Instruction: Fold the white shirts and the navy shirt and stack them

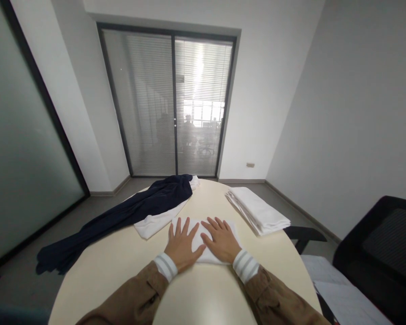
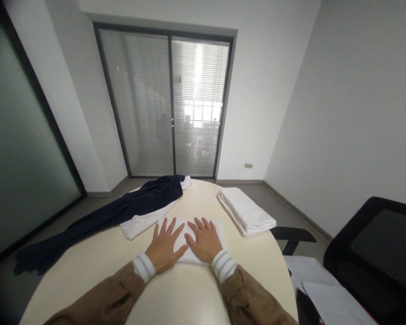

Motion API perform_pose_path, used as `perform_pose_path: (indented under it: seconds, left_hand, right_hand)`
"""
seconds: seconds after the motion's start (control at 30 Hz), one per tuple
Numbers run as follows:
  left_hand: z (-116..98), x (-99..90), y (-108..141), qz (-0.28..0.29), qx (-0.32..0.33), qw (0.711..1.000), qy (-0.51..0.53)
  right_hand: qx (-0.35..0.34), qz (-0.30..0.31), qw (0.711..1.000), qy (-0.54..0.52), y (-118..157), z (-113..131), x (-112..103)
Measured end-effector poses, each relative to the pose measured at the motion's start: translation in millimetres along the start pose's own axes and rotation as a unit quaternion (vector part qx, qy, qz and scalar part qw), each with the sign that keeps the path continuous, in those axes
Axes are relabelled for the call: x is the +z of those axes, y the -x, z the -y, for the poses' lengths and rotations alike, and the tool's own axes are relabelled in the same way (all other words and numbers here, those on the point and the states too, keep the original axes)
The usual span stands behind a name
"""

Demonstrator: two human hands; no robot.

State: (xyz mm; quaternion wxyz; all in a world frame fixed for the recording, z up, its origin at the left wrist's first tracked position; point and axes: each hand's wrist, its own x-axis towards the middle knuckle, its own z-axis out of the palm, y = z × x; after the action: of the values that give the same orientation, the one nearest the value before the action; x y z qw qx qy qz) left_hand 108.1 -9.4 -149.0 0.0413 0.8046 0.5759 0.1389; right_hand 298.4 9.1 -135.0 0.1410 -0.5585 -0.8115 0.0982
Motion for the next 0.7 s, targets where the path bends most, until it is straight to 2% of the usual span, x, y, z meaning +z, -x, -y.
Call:
perform_pose_path:
  seconds: [0.1,0.2,0.27,0.4,0.53,0.6,0.7]
  left_hand:
    - [0,-1.1,1,0.000,-0.014,1.000,0.007]
    - [1,1.0,1,-0.012,-0.051,0.998,0.032]
    - [4,5.6,-2,-0.026,-0.081,0.994,0.062]
    - [20,19.0,-10,-0.101,-0.115,0.978,0.140]
    - [43,24.6,-18,-0.193,-0.136,0.933,0.270]
    - [52,22.3,-21,-0.199,-0.157,0.898,0.360]
    - [59,16.7,-23,-0.179,-0.210,0.835,0.476]
  right_hand:
    - [0.028,-0.037,0.999,0.004,-2,-5,-1]
    - [0.112,-0.086,0.989,0.036,-2,-15,-2]
    - [0.168,-0.098,0.980,0.044,-2,-23,-3]
    - [0.196,-0.104,0.975,0.027,-4,-39,-4]
    - [0.193,-0.129,0.972,-0.027,-8,-57,-2]
    - [0.173,-0.148,0.970,-0.081,-10,-66,-1]
    - [0.125,-0.196,0.958,-0.166,-11,-79,0]
